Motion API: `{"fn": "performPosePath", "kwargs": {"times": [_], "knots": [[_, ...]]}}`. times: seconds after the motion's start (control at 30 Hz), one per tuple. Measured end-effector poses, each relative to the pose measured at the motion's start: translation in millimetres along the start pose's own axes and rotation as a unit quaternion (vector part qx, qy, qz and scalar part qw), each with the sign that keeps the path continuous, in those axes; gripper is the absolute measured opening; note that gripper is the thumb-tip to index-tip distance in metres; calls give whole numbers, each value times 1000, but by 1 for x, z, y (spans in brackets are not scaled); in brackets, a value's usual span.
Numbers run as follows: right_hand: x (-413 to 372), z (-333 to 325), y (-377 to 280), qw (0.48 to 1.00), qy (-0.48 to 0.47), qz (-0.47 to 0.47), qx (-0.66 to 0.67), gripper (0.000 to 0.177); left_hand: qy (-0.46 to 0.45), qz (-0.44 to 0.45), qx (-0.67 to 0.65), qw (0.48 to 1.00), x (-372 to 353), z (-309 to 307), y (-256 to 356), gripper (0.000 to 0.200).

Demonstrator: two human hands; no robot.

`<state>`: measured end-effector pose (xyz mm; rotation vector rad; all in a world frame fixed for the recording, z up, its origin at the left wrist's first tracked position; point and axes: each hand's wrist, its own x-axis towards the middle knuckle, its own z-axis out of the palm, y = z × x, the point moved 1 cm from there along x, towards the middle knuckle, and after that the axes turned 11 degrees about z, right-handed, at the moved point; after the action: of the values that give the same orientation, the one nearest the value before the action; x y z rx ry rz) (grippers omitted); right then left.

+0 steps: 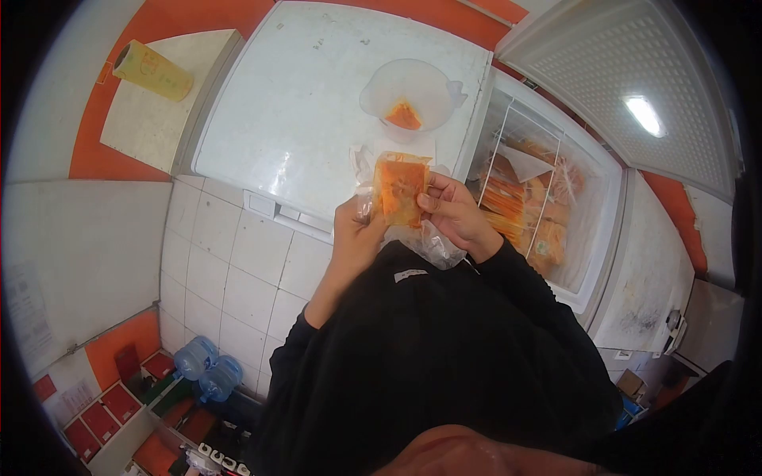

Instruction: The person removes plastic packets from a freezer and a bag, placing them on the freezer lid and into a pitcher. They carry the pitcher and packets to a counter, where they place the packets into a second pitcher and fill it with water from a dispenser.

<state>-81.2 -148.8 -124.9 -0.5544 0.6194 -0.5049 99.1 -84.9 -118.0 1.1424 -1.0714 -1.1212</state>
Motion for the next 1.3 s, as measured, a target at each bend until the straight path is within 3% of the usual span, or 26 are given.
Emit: {"fn": "performPosePath", "kwargs": {"times": [0.1, 0.2, 0.3, 0.33, 0.37, 0.4, 0.47, 0.57, 0.6, 0.63, 0.7, 0.77, 0.83, 0.97, 1.03, 1.1, 1.17, 1.23, 1.3], "knots": [[4, -4, -2, 1000, 9, -17, -11, 36, -15, -22, -4, 1000, 3, -6, 1, 27], [9, 0, -31, 988, 107, -109, 5, 36, 3, 72, -7, 997, 4, -10, 30, 44], [24, -24, -74, 951, 187, -195, -154, 32, -70, 173, 33, 982, 6, -30, 37, 70], [31, -32, -88, 925, 225, -199, -234, 31, -85, 152, 51, 983, 2, -33, 37, 82], [34, -36, -94, 891, 261, -201, -312, 30, -102, 132, 71, 984, -2, -36, 37, 94], [32, -30, -95, 813, 303, -270, -418, 30, -112, 125, 66, 984, -4, -36, 41, 97], [30, -12, -97, 599, 360, -388, -601, 28, -121, 109, 61, 985, -5, -35, 52, 106], [-3, 40, -85, 830, 130, -165, -516, 19, -111, 99, 38, 988, -6, -31, 61, 119], [-4, 49, -71, 832, 61, -81, -546, 19, -106, 109, 17, 988, -7, -31, 60, 122], [0, 56, -58, 822, -7, 1, -569, 18, -105, 108, 11, 988, -7, -32, 57, 124], [30, 26, -1, 709, -6, -96, -698, 19, -107, 98, 12, 989, -8, -36, 47, 129], [77, -28, 58, 792, 91, -17, -604, 20, -103, 88, 14, 991, -11, -37, 36, 132], [80, -26, 54, 796, 129, -8, -591, 21, -87, 90, 8, 992, -16, -38, 26, 134], [78, -54, 56, 669, 108, -149, -720, 22, -107, 100, 18, 989, -19, -49, 11, 134], [82, -49, 54, 607, 97, -140, -776, 21, -113, 99, 20, 988, -20, -51, 14, 133], [84, -41, 48, 542, 77, -42, -836, 21, -116, 101, 16, 988, -20, -52, 17, 131], [94, -44, 60, 567, 42, 68, -820, 21, -108, 103, 6, 989, -21, -51, 15, 130], [86, -43, 62, 552, 20, 3, -833, 20, -100, 111, -6, 989, -21, -47, 15, 129], [48, -38, 61, 480, 11, -232, -846, 19, -110, 128, -19, 985, -15, -43, 34, 127]]}}
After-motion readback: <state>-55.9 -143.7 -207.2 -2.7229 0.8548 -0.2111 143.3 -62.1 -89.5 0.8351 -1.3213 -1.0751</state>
